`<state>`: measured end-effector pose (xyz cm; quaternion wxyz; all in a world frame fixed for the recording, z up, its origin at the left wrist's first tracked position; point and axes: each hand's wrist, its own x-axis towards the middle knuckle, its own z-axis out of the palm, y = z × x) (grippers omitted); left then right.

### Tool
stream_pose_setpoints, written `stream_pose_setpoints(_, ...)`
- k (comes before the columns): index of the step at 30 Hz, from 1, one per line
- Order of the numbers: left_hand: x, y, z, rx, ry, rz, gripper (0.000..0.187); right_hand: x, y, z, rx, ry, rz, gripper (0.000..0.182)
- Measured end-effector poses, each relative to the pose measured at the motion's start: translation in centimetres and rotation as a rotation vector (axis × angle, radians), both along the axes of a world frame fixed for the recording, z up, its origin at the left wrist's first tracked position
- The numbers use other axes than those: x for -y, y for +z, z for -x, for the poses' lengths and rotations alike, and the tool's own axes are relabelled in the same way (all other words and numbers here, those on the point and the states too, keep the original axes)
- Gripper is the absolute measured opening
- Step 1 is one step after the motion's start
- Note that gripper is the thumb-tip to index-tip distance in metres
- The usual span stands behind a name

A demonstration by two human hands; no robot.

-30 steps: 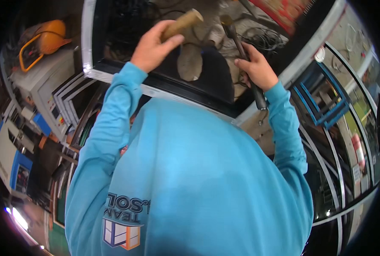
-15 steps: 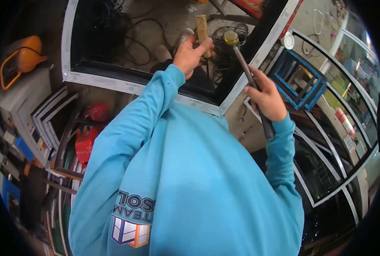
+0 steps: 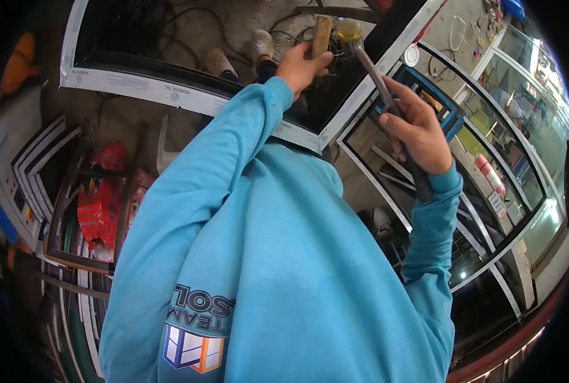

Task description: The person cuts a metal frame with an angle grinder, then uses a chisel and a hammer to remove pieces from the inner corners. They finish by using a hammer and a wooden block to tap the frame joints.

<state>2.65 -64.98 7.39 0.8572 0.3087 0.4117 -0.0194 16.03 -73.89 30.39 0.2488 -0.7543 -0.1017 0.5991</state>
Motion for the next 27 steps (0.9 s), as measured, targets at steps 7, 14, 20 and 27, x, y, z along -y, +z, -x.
stream_pose_setpoints(7, -0.2, -0.3, -0.3, -0.083, -0.01, 0.074, 0.051, -1.9, -3.5, -5.2, 0.095, 0.257, -0.027, 0.059)
stream_pose_setpoints(14, 0.4, -1.1, -0.5, -0.177, 0.016, 0.098, 0.036, -6.2, -10.1, -10.7, 0.095, 0.618, -0.153, 0.059)
stream_pose_setpoints(20, 0.5, -1.2, -0.5, -0.206, -0.027, 0.104, 0.038, -10.6, -12.5, -13.0, 0.005, 0.797, -0.068, 0.058)
stream_pose_setpoints(27, 0.5, -0.6, -0.6, -0.232, -0.013, 0.111, 0.037, -11.5, -14.0, -11.3, 0.142, 0.589, 0.053, 0.055)
